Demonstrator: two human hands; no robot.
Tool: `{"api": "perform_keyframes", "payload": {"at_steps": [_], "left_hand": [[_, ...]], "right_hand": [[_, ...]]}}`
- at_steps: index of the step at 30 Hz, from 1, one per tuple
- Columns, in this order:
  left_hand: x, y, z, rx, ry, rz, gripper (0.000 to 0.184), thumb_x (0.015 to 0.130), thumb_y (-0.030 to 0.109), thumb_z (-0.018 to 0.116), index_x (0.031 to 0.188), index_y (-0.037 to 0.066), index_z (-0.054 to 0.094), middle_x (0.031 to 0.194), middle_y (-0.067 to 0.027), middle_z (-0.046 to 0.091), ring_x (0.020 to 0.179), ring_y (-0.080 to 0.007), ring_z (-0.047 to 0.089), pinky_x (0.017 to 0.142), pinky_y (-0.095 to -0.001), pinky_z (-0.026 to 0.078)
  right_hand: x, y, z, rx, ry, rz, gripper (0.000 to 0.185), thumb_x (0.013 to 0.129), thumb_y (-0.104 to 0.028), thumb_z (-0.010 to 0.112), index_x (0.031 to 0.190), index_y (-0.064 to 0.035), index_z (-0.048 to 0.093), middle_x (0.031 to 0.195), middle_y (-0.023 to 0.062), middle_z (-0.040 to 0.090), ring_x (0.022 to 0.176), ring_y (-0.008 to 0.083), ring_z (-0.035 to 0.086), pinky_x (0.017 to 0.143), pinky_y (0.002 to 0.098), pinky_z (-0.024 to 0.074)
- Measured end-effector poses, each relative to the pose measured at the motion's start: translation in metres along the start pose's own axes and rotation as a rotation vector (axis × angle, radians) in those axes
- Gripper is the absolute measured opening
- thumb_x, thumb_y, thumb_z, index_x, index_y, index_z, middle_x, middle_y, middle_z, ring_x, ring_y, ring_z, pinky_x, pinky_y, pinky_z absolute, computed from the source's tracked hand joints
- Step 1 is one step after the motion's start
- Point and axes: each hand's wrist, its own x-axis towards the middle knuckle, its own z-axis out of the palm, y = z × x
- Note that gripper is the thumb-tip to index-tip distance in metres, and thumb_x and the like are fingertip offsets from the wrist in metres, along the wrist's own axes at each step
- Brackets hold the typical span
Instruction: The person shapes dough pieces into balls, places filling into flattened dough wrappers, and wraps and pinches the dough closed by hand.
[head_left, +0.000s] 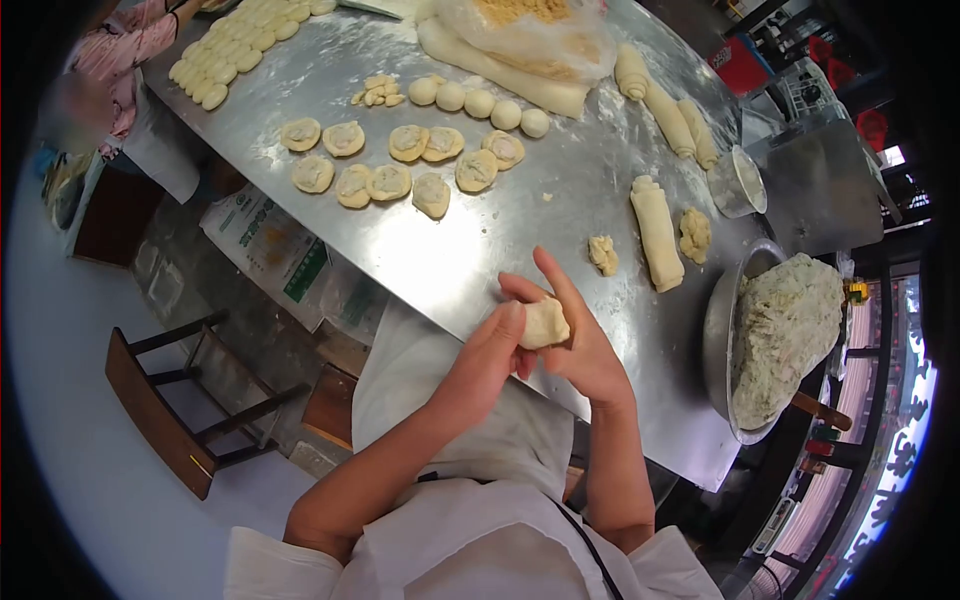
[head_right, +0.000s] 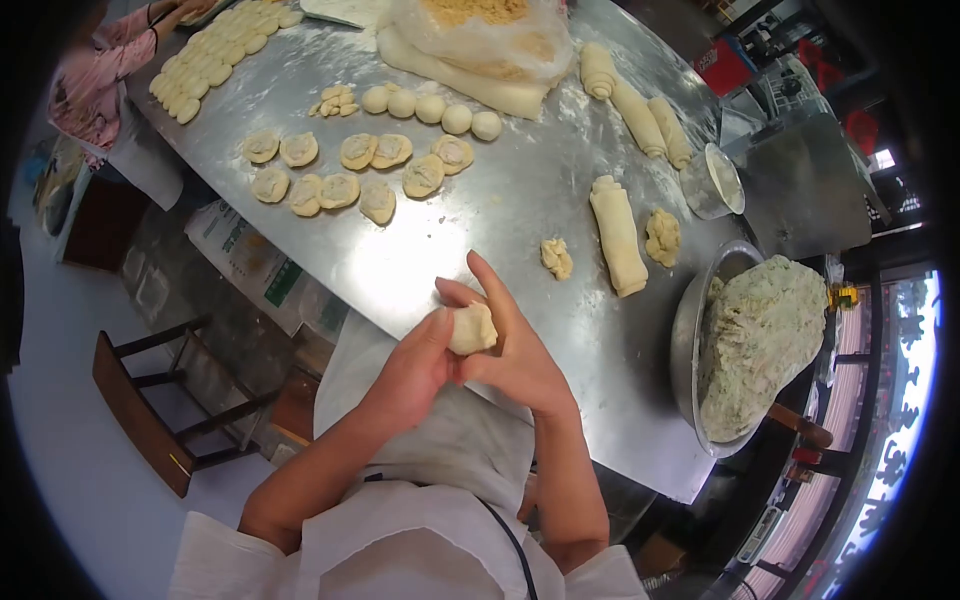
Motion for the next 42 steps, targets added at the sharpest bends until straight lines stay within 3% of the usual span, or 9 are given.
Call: {"api": "perform_keyframes", "payload": {"at_steps": [4,8,11,15,19,24,30,36,42], "left_hand": [[0.0,0.001,0.003,0.064,-0.096,-0.084,0.055,0.112,0.053,0.029,0.127,0.006,0.055,0.101,-0.0018,0.057,0.083,-0.0085,0.053,0.073,-0.0258,0.046],[0.005,0.007,0.022,0.005,-0.007,-0.03,0.061,0.112,0.055,0.027,0.134,0.004,0.052,0.106,-0.003,0.059,0.086,-0.0102,0.054,0.075,-0.0273,0.047],[0.006,0.009,0.025,0.025,0.057,-0.006,0.06,0.112,0.055,0.027,0.133,0.005,0.053,0.102,-0.0023,0.059,0.084,-0.0106,0.054,0.075,-0.0276,0.047],[0.005,0.006,0.002,0.043,-0.039,-0.057,0.056,0.112,0.052,0.03,0.128,0.005,0.055,0.101,-0.0025,0.058,0.083,-0.0102,0.054,0.075,-0.0264,0.048],[0.004,0.003,0.009,0.002,-0.12,-0.165,0.054,0.113,0.05,0.03,0.13,0.005,0.054,0.103,-0.0035,0.059,0.083,-0.011,0.054,0.078,-0.0268,0.049],[0.012,0.005,0.057,-0.213,0.144,-0.106,0.046,0.114,0.042,0.035,0.131,0.005,0.055,0.12,-0.0044,0.061,0.099,-0.0112,0.058,0.082,-0.0315,0.048],[0.021,-0.012,0.026,-0.045,0.082,-0.114,0.035,0.113,0.032,0.038,0.129,0.007,0.056,0.12,-0.0053,0.062,0.098,-0.0116,0.059,0.081,-0.0322,0.049],[0.024,-0.012,0.027,-0.211,-0.075,-0.288,0.034,0.113,0.036,0.041,0.117,0.008,0.059,0.099,-0.0039,0.066,0.075,-0.0124,0.06,0.064,-0.0266,0.049],[0.027,-0.007,0.041,-0.036,-0.047,-0.314,0.035,0.112,0.037,0.042,0.112,0.008,0.059,0.089,-0.0045,0.066,0.067,-0.0137,0.06,0.057,-0.0292,0.05]], "right_hand": [[-0.002,-0.015,-0.002,-0.266,-0.079,0.15,0.042,0.102,-0.03,0.056,0.126,0.002,0.068,0.12,0.0159,0.073,0.094,0.0187,0.071,0.073,0.0306,0.0595],[0.011,0.015,-0.011,-0.377,0.101,-0.29,0.035,0.106,-0.024,0.056,0.125,0.0027,0.068,0.112,0.0142,0.074,0.097,0.0193,0.071,0.103,0.0381,0.0525],[0.01,0.013,-0.001,-0.418,0.187,-0.265,0.036,0.106,-0.024,0.054,0.127,0.003,0.067,0.112,0.014,0.075,0.099,0.0202,0.071,0.112,0.039,0.0447],[0.004,0.003,0.006,0.041,0.146,0.002,0.034,0.104,-0.018,0.054,0.129,0.0024,0.066,0.114,0.0152,0.075,0.102,0.0201,0.07,0.11,0.038,0.0468],[-0.012,-0.01,-0.018,-0.063,-0.019,0.248,0.037,0.102,-0.015,0.056,0.136,0.0001,0.063,0.132,0.0178,0.066,0.113,0.0214,0.066,0.106,0.0376,0.0482],[0.001,0.034,-0.033,-0.558,0.113,-0.341,0.046,0.104,-0.029,0.053,0.137,0.0012,0.062,0.143,0.014,0.059,0.121,0.0229,0.062,0.1,0.0342,0.0509],[-0.019,0.005,-0.031,-0.14,0.14,-0.124,0.037,0.102,-0.025,0.06,0.129,-0.001,0.066,0.134,0.0128,0.064,0.12,0.0235,0.061,0.104,0.0349,0.0465],[-0.026,0.006,-0.065,-0.879,0.13,-0.494,0.021,0.093,-0.022,0.07,0.105,-0.0047,0.066,0.103,0.012,0.068,0.091,0.0304,0.067,0.083,0.0384,0.0527],[-0.029,-0.008,-0.07,-0.982,0.099,-0.529,0.024,0.089,-0.025,0.073,0.086,-0.0055,0.059,0.084,0.0117,0.059,0.076,0.0326,0.06,0.069,0.0424,0.0478]]}}
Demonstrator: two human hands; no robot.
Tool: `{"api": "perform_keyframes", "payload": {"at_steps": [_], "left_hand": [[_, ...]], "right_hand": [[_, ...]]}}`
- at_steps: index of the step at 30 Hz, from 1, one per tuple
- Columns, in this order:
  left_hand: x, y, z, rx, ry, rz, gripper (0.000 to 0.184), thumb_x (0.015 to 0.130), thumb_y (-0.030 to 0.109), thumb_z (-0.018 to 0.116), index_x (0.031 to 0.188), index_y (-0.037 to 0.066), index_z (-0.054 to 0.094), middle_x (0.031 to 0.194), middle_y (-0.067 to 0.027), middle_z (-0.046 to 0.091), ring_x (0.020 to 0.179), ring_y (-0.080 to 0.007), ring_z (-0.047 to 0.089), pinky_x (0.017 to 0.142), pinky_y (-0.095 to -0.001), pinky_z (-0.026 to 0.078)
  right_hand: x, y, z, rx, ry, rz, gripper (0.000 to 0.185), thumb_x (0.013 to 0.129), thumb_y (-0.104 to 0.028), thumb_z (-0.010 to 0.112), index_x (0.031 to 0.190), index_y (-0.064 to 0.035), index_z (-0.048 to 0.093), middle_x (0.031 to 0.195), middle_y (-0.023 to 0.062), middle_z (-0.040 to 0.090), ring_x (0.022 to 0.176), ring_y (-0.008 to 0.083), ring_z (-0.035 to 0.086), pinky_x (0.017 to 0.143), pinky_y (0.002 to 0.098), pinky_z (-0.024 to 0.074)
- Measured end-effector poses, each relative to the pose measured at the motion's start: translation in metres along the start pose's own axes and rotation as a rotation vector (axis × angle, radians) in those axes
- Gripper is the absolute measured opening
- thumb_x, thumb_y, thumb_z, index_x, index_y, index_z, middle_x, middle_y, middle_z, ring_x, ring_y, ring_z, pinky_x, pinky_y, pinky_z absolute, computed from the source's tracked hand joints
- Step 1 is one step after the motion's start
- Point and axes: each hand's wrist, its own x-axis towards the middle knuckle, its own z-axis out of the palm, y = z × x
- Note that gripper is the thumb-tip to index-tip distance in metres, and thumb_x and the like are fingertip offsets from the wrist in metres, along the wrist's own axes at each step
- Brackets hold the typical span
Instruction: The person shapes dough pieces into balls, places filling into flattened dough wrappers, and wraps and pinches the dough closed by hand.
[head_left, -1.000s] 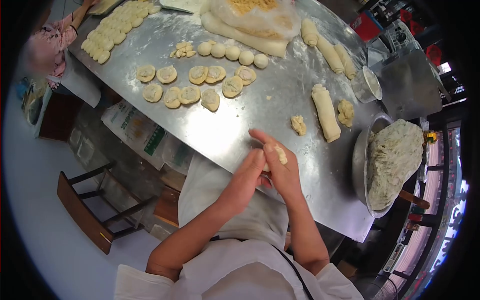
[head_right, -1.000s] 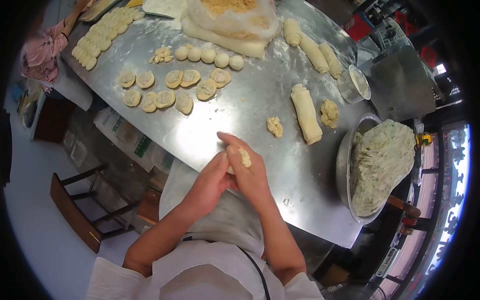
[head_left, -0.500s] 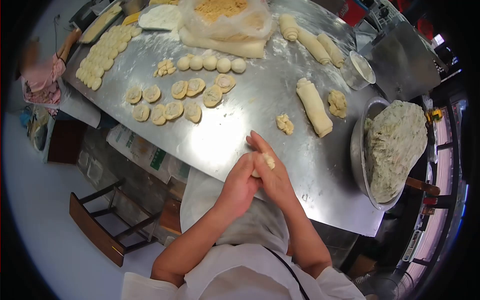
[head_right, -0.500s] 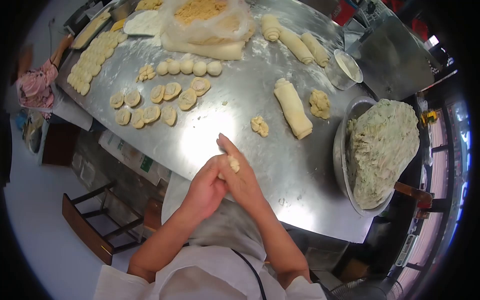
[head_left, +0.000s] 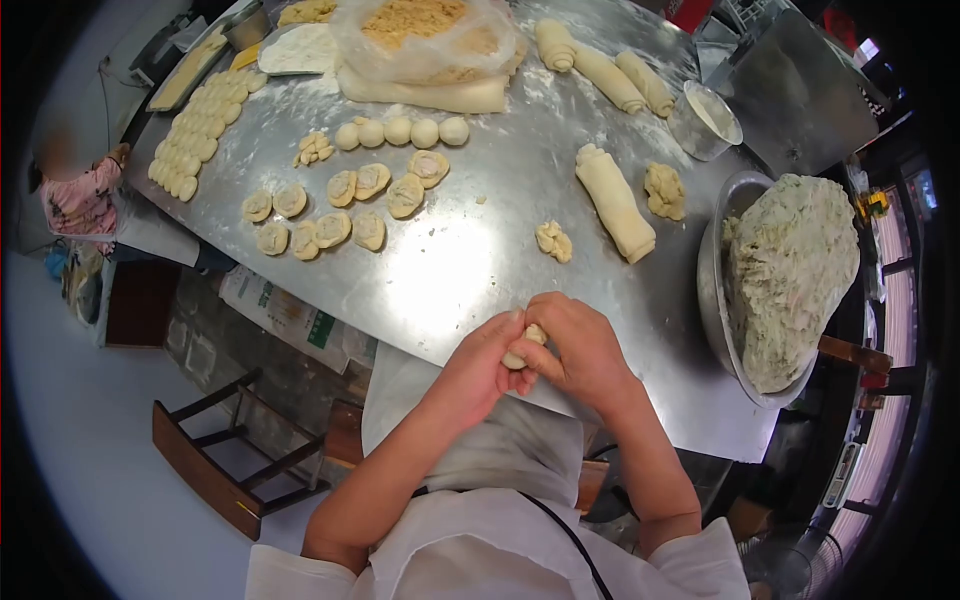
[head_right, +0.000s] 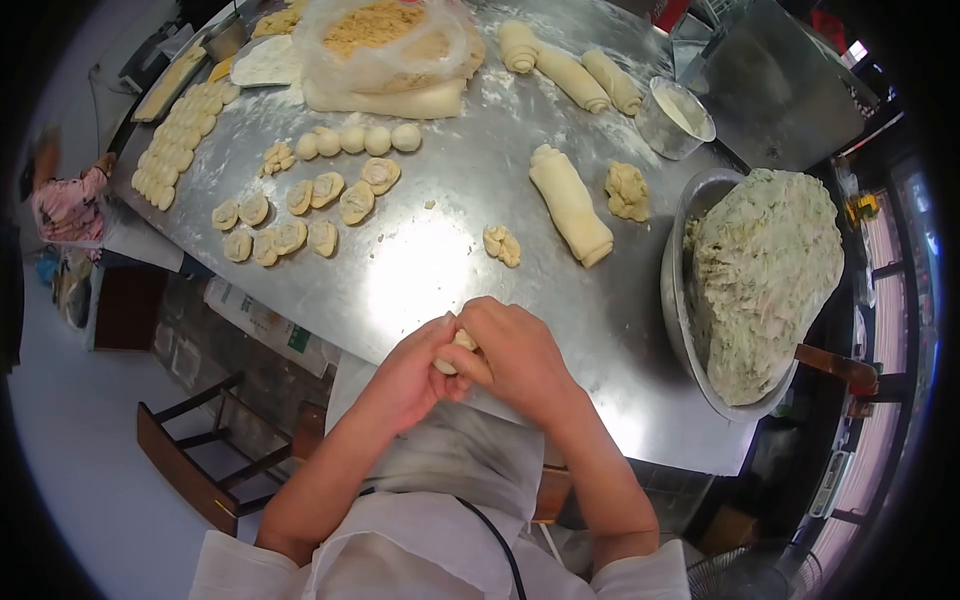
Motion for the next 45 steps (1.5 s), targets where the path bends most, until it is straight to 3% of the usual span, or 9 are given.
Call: {"api": "perform_keyframes", "payload": {"at_steps": [6,12,18,26,28,31,35,41,45], "left_hand": [[0.002,-0.001,0.004,0.1,-0.025,-0.003,0.027,0.11,0.029,0.046,0.106,0.007,0.06,0.087,-0.0053,0.065,0.062,-0.0124,0.057,0.052,-0.027,0.045],[-0.007,0.013,-0.005,0.231,-0.181,-0.116,0.029,0.108,0.033,0.05,0.106,0.007,0.061,0.091,-0.0064,0.065,0.065,-0.0133,0.059,0.054,-0.0266,0.046],[-0.011,0.021,-0.024,-0.281,-0.214,0.21,0.042,0.108,0.044,0.049,0.117,0.005,0.062,0.119,-0.0143,0.064,0.094,-0.0201,0.064,0.081,-0.0346,0.054],[-0.02,0.025,-0.037,-0.444,-0.124,0.339,0.061,0.1,0.008,0.051,0.157,0.0,0.031,0.154,-0.0248,0.041,0.143,-0.0389,0.043,0.121,-0.0496,0.035],[-0.015,0.024,-0.04,-0.384,-0.13,0.411,0.071,0.096,0.006,0.052,0.161,0.002,0.024,0.158,-0.0262,0.035,0.147,-0.0406,0.037,0.124,-0.0516,0.03],[-0.008,0.018,-0.043,-0.396,-0.185,0.427,0.075,0.094,0.006,0.051,0.162,0.002,0.021,0.162,-0.0241,0.032,0.148,-0.037,0.036,0.124,-0.0494,0.029],[-0.009,0.016,-0.03,-0.422,-0.229,0.366,0.057,0.106,0.018,0.042,0.158,0.002,0.026,0.156,-0.0183,0.039,0.147,-0.0275,0.038,0.122,-0.0417,0.033],[-0.01,-0.004,-0.026,-0.207,-0.024,0.254,0.045,0.114,0.038,0.036,0.144,0.006,0.046,0.14,-0.0084,0.055,0.13,-0.02,0.054,0.111,-0.0385,0.043],[-0.01,-0.017,-0.032,0.022,0.065,0.338,0.047,0.113,0.046,0.035,0.136,0.007,0.05,0.124,-0.0054,0.059,0.11,-0.015,0.058,0.094,-0.0333,0.048]], "right_hand": [[-0.004,0.019,0.01,-0.166,0.127,-0.102,0.033,0.088,-0.031,0.072,0.077,-0.0061,0.054,0.073,0.0119,0.055,0.066,0.0339,0.057,0.061,0.0465,0.0455],[0.014,0.052,0.03,-0.416,0.31,0.309,0.035,0.095,-0.034,0.069,0.079,-0.0065,0.055,0.075,0.0155,0.062,0.067,0.0374,0.059,0.06,0.0451,0.0472],[0.044,0.069,0.002,-0.026,0.538,0.478,0.021,0.097,-0.023,0.069,0.104,-0.0025,0.068,0.082,0.0118,0.067,0.071,0.026,0.062,0.069,0.0371,0.0503],[0.04,0.048,0.014,-0.17,0.551,0.312,0.021,0.097,-0.014,0.067,0.113,-0.0013,0.07,0.103,0.009,0.07,0.079,0.0196,0.061,0.074,0.0335,0.0497],[0.032,0.009,0.021,0.214,0.352,0.401,0.037,0.096,-0.024,0.068,0.126,-0.0035,0.067,0.122,0.0084,0.07,0.106,0.0229,0.065,0.093,0.0345,0.0489],[0.023,-0.029,0.052,0.284,0.253,0.13,0.048,0.095,-0.033,0.067,0.134,-0.0047,0.064,0.133,0.0123,0.067,0.131,0.0305,0.059,0.115,0.0414,0.0374],[0.023,-0.021,0.073,0.033,0.161,-0.078,0.035,0.097,-0.027,0.063,0.123,-0.0032,0.066,0.13,0.0167,0.066,0.128,0.035,0.059,0.117,0.0521,0.0338],[0.012,0.006,0.075,0.218,0.09,0.185,0.029,0.103,-0.018,0.05,0.123,-0.0019,0.065,0.13,0.015,0.067,0.124,0.0283,0.061,0.113,0.0499,0.0386],[0.023,-0.029,0.058,0.885,0.025,0.485,0.05,0.102,-0.023,0.054,0.147,-0.0017,0.048,0.143,0.0158,0.06,0.133,0.0259,0.054,0.114,0.039,0.0395]]}}
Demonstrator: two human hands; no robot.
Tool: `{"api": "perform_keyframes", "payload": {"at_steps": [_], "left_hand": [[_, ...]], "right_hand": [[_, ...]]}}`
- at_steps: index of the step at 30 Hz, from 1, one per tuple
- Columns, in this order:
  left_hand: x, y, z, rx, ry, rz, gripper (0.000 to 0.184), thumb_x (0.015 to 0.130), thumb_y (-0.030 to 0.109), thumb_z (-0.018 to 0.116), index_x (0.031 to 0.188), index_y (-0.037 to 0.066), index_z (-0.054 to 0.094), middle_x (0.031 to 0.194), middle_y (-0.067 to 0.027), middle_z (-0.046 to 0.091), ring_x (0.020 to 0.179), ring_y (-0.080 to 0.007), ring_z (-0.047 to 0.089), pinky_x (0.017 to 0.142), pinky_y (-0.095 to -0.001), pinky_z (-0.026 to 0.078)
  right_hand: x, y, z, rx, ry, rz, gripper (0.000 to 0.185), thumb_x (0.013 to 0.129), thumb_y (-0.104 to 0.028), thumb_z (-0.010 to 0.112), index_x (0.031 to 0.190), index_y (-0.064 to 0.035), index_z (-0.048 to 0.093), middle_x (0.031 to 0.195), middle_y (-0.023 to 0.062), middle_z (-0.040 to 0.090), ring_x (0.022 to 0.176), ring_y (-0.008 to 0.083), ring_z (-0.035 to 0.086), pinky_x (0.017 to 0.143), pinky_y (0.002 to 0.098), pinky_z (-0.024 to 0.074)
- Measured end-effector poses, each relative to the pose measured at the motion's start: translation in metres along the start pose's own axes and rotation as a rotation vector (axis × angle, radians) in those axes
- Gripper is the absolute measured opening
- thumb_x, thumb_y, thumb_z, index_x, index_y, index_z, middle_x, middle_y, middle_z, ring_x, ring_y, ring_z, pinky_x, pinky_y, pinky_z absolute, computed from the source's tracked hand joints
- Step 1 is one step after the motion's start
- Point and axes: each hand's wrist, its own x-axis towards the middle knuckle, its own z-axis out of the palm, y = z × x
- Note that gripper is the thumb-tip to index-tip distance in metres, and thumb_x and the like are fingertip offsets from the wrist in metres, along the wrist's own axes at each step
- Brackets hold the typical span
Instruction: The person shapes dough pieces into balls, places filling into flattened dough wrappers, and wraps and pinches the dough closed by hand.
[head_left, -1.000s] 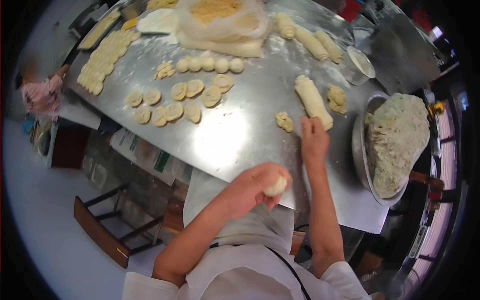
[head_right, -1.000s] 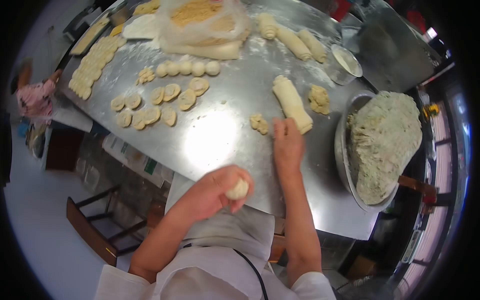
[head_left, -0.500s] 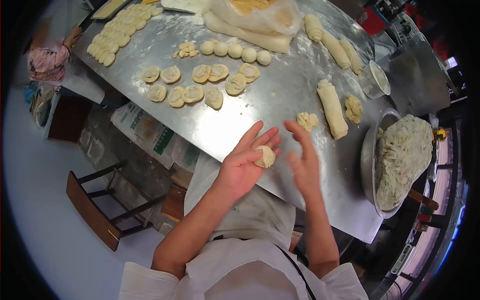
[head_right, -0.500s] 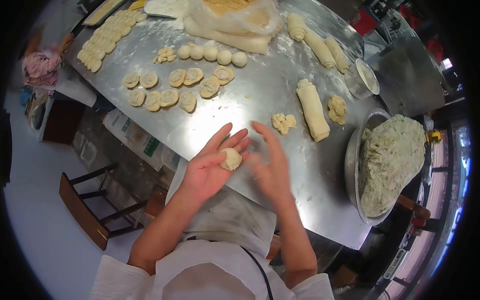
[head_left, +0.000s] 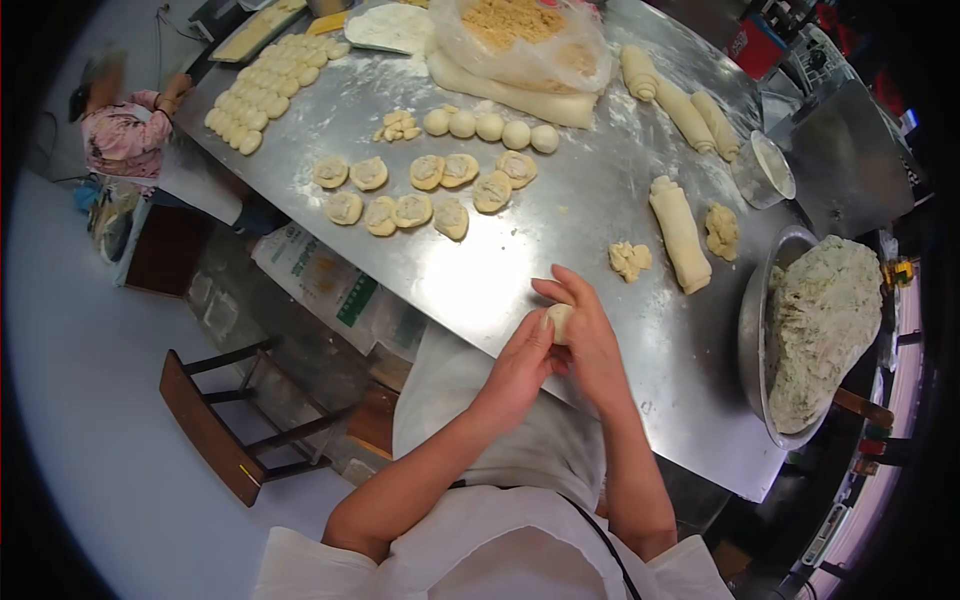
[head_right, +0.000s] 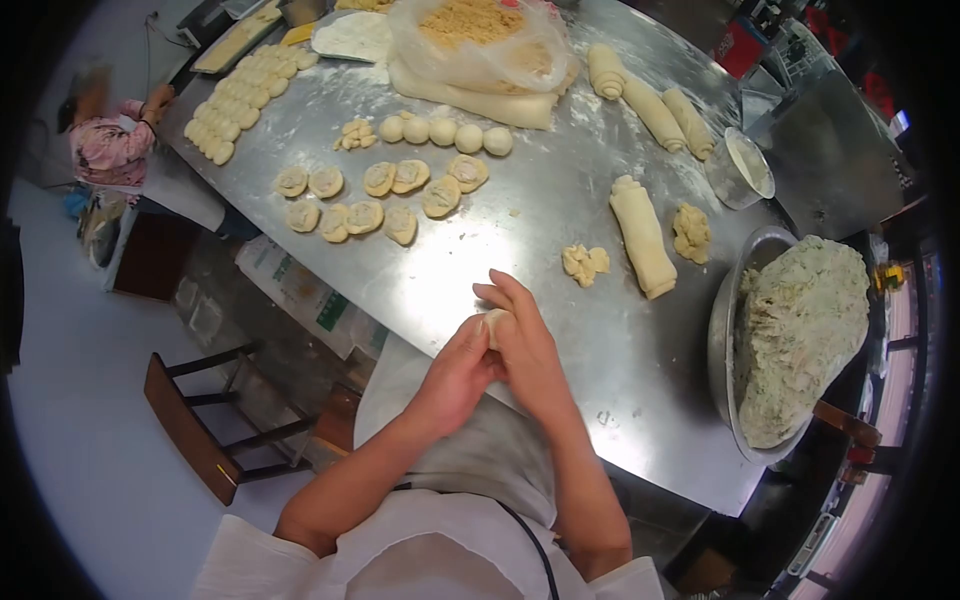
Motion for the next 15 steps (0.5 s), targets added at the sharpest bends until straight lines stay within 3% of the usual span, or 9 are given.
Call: {"api": "perform_keyframes", "payload": {"at_steps": [3,4,7,11,13,15], "left_hand": [[0.001,0.0,-0.006,0.008,-0.094,-0.083,0.046,0.113,0.048,0.035,0.129,0.009,0.053,0.113,-0.0041,0.061,0.095,-0.0132,0.058,0.084,-0.0311,0.049],[-0.001,-0.001,0.0,0.06,-0.071,-0.117,0.047,0.113,0.049,0.034,0.126,0.009,0.055,0.107,-0.0034,0.062,0.086,-0.0122,0.056,0.079,-0.0303,0.049],[0.0,-0.003,0.017,0.202,-0.09,-0.15,0.051,0.113,0.05,0.033,0.13,0.007,0.054,0.113,-0.0051,0.062,0.098,-0.0145,0.06,0.085,-0.0317,0.051],[-0.001,0.0,0.047,-0.009,0.052,-0.043,0.051,0.114,0.045,0.03,0.139,0.005,0.048,0.13,-0.0085,0.058,0.118,-0.0183,0.058,0.099,-0.0365,0.049],[0.0,0.0,0.051,-0.147,0.076,0.018,0.049,0.115,0.041,0.029,0.143,0.005,0.045,0.138,-0.0102,0.055,0.127,-0.0206,0.055,0.108,-0.0397,0.046],[0.006,-0.002,0.032,-0.214,-0.047,-0.005,0.047,0.115,0.038,0.029,0.144,0.005,0.043,0.14,-0.0101,0.053,0.128,-0.0213,0.055,0.111,-0.0406,0.043]], "right_hand": [[-0.007,-0.001,-0.013,-0.01,-0.014,-0.193,0.057,0.102,-0.025,0.055,0.153,-0.0035,0.041,0.149,0.0167,0.055,0.134,0.0259,0.053,0.115,0.0377,0.0392],[-0.01,-0.007,-0.016,-0.351,0.047,-0.272,0.047,0.103,-0.024,0.053,0.145,-0.0024,0.052,0.14,0.0156,0.062,0.132,0.0256,0.055,0.114,0.041,0.0399],[-0.018,0.003,-0.03,-0.225,-0.038,-0.04,0.037,0.104,-0.024,0.052,0.131,-0.001,0.064,0.129,0.0125,0.069,0.126,0.0235,0.059,0.114,0.0444,0.0404],[-0.013,0.013,-0.038,-0.504,0.054,-0.244,0.031,0.105,-0.021,0.052,0.119,0.0,0.071,0.12,0.0123,0.072,0.12,0.0219,0.062,0.111,0.0433,0.043],[-0.011,0.01,-0.027,-0.65,0.082,-0.412,0.03,0.106,-0.02,0.052,0.12,-0.0003,0.07,0.122,0.014,0.071,0.119,0.0239,0.062,0.109,0.0429,0.044],[-0.019,-0.001,-0.009,-0.194,0.173,-0.262,0.029,0.104,-0.017,0.054,0.121,-0.0007,0.07,0.124,0.0151,0.07,0.121,0.0284,0.062,0.111,0.0436,0.0424]]}}
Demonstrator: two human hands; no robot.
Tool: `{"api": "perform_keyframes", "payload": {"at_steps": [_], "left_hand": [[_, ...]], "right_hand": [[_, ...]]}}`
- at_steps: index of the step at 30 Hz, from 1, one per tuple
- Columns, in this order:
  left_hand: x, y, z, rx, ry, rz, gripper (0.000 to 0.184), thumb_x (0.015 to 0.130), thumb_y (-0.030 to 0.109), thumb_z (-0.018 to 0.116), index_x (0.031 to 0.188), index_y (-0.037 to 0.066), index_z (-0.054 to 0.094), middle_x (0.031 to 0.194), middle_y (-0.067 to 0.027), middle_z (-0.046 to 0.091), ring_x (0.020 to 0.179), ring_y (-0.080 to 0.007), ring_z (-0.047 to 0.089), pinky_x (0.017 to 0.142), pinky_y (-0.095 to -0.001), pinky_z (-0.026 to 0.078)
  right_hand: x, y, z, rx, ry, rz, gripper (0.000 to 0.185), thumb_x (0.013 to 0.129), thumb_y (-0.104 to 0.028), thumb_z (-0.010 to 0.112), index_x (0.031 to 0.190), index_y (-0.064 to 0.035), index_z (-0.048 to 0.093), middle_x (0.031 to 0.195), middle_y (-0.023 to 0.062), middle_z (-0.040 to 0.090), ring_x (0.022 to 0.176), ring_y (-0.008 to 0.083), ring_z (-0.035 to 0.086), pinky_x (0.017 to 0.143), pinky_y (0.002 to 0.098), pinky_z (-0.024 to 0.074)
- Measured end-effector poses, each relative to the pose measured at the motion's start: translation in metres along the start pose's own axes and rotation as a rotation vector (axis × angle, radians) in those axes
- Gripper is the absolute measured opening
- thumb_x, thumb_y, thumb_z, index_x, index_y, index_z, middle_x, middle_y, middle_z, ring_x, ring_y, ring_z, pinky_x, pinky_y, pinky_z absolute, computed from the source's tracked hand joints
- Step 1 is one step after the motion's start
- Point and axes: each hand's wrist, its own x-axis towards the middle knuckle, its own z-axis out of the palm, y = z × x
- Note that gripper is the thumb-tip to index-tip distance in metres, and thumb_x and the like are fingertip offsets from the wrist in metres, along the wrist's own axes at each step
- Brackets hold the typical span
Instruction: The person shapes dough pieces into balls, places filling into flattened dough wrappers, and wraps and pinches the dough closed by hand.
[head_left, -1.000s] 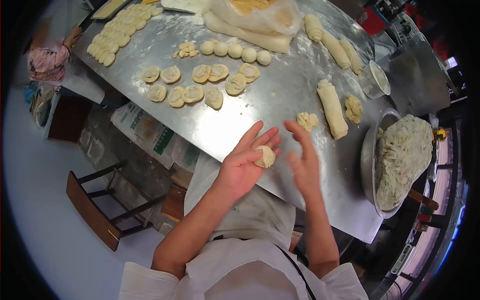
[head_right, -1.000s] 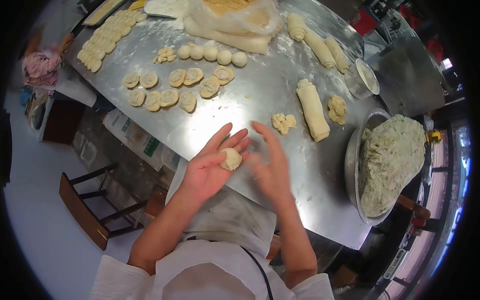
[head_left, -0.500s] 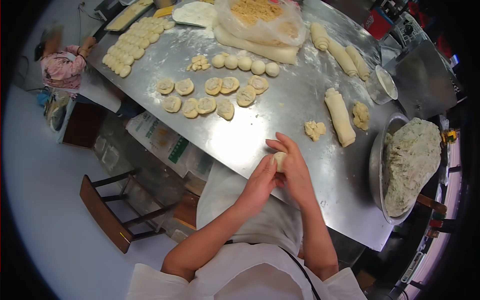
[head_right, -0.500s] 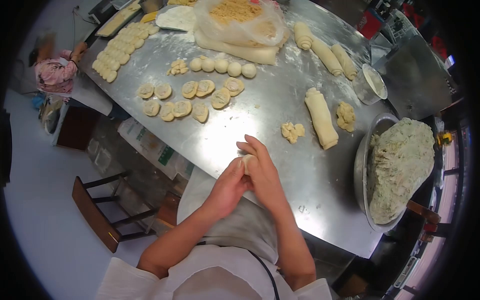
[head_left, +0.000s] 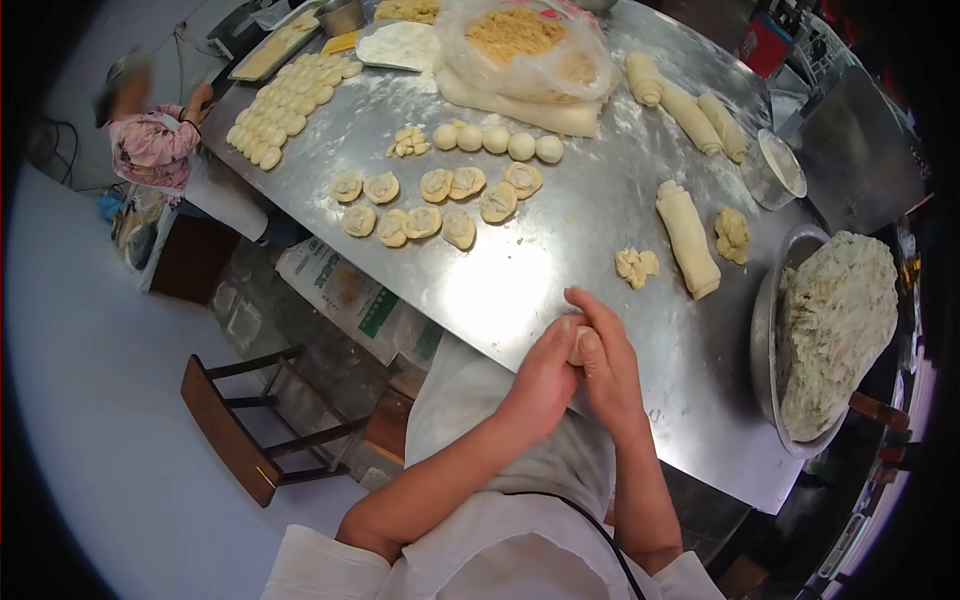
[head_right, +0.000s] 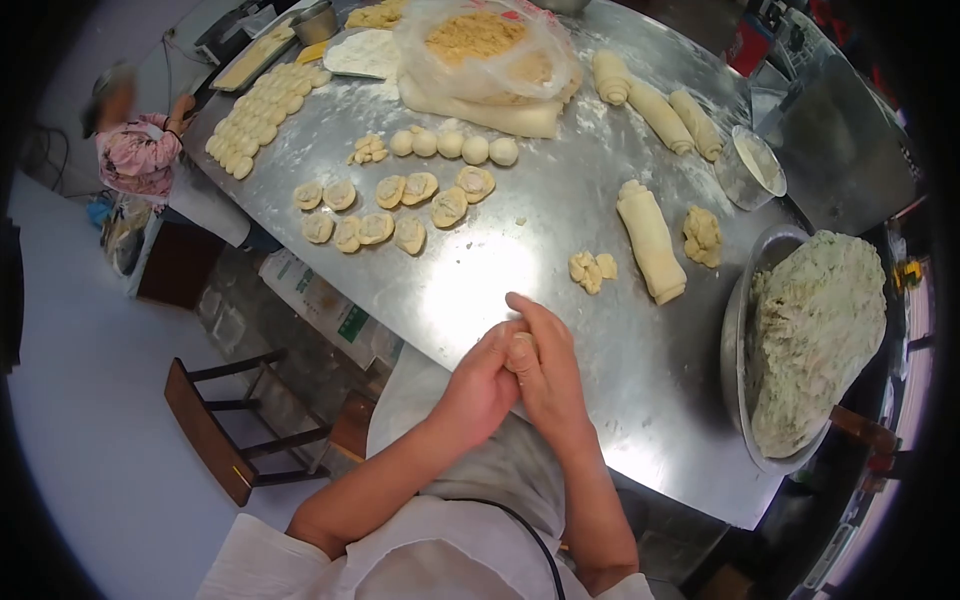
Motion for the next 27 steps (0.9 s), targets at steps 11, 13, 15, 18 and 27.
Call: {"api": "perform_keyframes", "payload": {"at_steps": [11,13,15,18,27], "left_hand": [[0.002,0.016,-0.008,-0.164,0.076,-0.082,0.039,0.111,0.026,0.045,0.141,0.002,0.05,0.136,-0.0088,0.057,0.125,-0.022,0.058,0.112,-0.0388,0.044],[0.0,0.027,0.004,0.259,0.17,0.072,0.038,0.108,0.021,0.052,0.139,-0.001,0.052,0.136,-0.0084,0.057,0.123,-0.0224,0.058,0.111,-0.0392,0.045],[0.003,0.032,0.004,0.973,0.284,0.374,0.041,0.1,0.011,0.061,0.138,-0.002,0.052,0.135,-0.0125,0.057,0.119,-0.0288,0.059,0.109,-0.0439,0.044],[0.023,0.023,-0.02,1.826,0.11,0.795,0.041,0.096,0.007,0.063,0.136,-0.001,0.056,0.135,-0.018,0.056,0.121,-0.0369,0.058,0.109,-0.0483,0.042],[0.009,0.066,-0.072,1.384,0.307,0.886,0.026,0.086,-0.013,0.056,0.106,0.0,0.068,0.102,-0.0148,0.069,0.095,-0.0298,0.068,0.085,-0.0385,0.054]], "right_hand": [[0.001,0.02,-0.022,-0.268,-0.019,-0.146,0.037,0.103,-0.018,0.058,0.137,-0.002,0.061,0.127,0.0131,0.07,0.122,0.0273,0.062,0.106,0.0386,0.0459],[0.001,0.011,-0.022,0.034,0.204,0.107,0.034,0.106,-0.019,0.056,0.134,-0.0013,0.062,0.125,0.0123,0.071,0.119,0.021,0.063,0.104,0.0349,0.0471],[0.0,0.019,-0.033,0.063,0.235,0.143,0.032,0.108,-0.02,0.053,0.132,-0.0007,0.062,0.122,0.012,0.071,0.117,0.0161,0.063,0.102,0.0315,0.0474],[-0.003,0.044,-0.037,0.084,0.185,0.227,0.025,0.106,-0.015,0.056,0.126,0.0005,0.064,0.116,0.012,0.072,0.11,0.0134,0.064,0.098,0.0298,0.0492],[-0.006,0.047,-0.023,-0.363,0.024,0.168,0.053,0.09,-0.014,0.077,0.137,-0.0031,0.057,0.122,0.013,0.068,0.099,0.0183,0.064,0.09,0.0319,0.0523]]}}
